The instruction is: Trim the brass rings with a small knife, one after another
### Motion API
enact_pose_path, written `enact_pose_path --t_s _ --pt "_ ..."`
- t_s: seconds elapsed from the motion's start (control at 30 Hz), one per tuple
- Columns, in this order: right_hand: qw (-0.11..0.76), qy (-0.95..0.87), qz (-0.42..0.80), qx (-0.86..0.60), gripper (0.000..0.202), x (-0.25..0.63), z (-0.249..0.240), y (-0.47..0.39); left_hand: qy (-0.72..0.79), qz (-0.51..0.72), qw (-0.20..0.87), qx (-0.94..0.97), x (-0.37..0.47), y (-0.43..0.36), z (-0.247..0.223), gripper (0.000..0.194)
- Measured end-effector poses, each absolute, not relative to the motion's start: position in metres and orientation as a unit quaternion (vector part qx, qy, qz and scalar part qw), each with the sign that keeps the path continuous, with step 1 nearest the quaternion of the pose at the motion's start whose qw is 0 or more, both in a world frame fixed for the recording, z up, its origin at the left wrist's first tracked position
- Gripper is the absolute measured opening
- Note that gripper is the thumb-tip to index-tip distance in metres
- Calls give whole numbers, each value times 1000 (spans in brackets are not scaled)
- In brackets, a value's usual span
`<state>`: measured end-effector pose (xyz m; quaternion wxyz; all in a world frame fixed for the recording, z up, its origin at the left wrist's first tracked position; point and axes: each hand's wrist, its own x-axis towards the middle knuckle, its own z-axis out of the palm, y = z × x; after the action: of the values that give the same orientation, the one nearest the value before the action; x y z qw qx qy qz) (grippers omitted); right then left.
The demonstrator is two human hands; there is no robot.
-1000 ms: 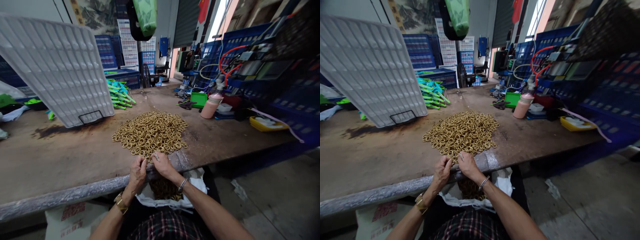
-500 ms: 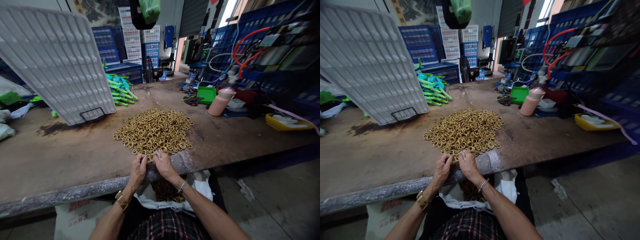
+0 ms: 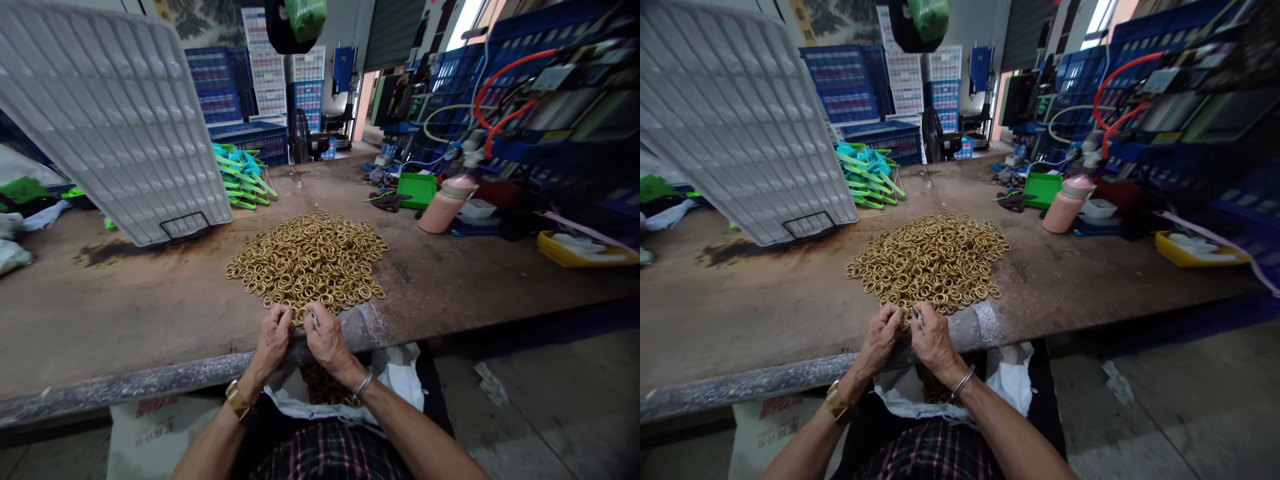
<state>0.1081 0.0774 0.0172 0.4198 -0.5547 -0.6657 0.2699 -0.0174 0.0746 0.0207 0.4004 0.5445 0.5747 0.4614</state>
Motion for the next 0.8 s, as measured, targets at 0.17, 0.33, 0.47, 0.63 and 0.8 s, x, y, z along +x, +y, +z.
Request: enact_pose_path --t_s 0.17,0.33,0.47,0.63,0.8 --pt "412 -663 302 -547 17 109 22 75 570 466 378 562 -20 69 25 23" --pt "420 -637 337 -551 16 109 25 79 572 469 384 553 -21 66 24 25" --pt "403 -639 342 -558 18 112 27 82 569 468 414 534 -19 62 25 26" --pt "365 -691 333 -528 23 114 29 82 553 469 455 517 -19 55 24 25" --pt "319 -738 287 -522 19 114 31 78 556 458 453 526 -20 52 25 26"
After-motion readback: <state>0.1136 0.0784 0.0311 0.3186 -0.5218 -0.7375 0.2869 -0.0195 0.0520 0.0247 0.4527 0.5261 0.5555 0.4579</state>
